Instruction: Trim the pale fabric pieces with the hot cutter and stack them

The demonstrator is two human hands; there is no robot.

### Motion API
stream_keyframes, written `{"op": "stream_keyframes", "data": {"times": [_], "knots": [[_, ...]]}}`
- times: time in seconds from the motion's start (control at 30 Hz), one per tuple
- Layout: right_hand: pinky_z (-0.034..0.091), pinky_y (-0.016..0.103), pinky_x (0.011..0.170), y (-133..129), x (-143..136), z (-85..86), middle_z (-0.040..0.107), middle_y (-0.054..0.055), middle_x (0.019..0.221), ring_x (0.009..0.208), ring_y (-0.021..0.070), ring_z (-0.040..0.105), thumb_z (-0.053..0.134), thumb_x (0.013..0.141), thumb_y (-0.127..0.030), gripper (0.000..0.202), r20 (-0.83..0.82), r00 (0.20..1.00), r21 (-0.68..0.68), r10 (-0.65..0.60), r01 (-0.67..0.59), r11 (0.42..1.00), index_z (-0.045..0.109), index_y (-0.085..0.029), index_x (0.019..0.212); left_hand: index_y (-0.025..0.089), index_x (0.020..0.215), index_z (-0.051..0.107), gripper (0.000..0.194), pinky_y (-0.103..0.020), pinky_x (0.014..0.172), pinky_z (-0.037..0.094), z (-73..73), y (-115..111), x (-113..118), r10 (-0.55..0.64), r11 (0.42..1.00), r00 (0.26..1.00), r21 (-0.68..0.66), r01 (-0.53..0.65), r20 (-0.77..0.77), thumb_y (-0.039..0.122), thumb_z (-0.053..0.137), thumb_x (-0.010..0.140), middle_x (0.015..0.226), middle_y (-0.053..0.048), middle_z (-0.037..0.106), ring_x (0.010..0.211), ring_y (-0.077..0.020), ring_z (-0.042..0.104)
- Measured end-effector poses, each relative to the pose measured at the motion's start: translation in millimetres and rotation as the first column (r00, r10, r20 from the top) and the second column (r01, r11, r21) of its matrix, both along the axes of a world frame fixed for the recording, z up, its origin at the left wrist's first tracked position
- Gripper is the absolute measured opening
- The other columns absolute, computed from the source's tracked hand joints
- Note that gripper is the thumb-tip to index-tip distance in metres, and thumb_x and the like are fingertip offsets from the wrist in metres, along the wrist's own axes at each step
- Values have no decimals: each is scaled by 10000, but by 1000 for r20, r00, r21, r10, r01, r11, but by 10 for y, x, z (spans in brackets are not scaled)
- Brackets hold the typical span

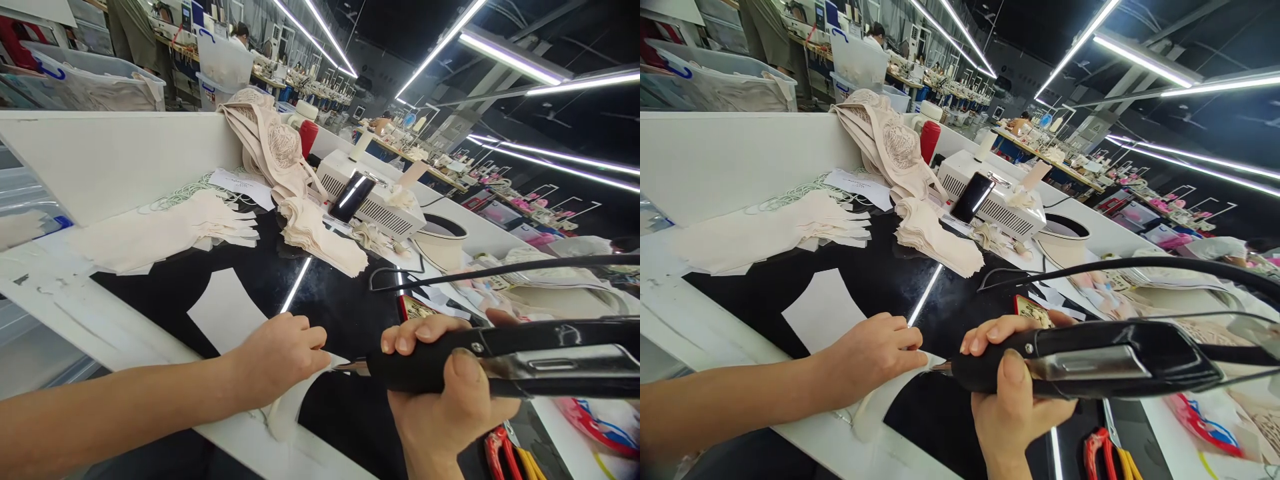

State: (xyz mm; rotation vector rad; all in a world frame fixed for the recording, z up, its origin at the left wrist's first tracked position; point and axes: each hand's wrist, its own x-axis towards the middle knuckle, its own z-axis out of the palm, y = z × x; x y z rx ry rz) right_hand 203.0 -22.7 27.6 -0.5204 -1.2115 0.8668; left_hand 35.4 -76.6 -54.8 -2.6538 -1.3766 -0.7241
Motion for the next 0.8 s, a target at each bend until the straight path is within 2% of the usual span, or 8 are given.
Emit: {"op": "stream_keyframes", "data": {"times": [0.17,0.33,0.6,0.8], "knots": [[511,292,433,10,77,30,645,-85,716,492,146,535,787,768,-283,472,-6,997,-17,-81,81,997,582,-285,1193,195,882,672,260,-347,579,309,0,1,-8,-7,1000,1000,-27,7,9,-60,654,837,838,3,591,702,-186,483],[492,289,427,19,109,10,633,-87,709,493,149,517,768,736,-273,513,-2,994,-58,-110,110,992,558,-273,1204,191,895,685,260,-345,587,323,18,-7,-4,-3,998,1000,-60,2,-7,-60,628,859,853,0,600,711,-185,488],[494,297,448,11,105,-41,624,-75,740,502,146,562,808,792,-306,475,26,995,-11,-95,96,995,567,-253,1198,195,921,676,249,-351,594,343,-7,10,-7,-9,999,1000,-34,9,-14,-46,633,879,858,-1,609,721,-189,509],[526,295,439,-9,93,-18,668,-75,725,498,145,570,842,782,-296,470,7,997,-8,-75,75,997,593,-258,1178,162,1026,644,324,-313,715,464,45,-80,-71,5,1000,1000,-6,-5,30,-96,659,832,1029,-48,661,837,-188,592]]}}
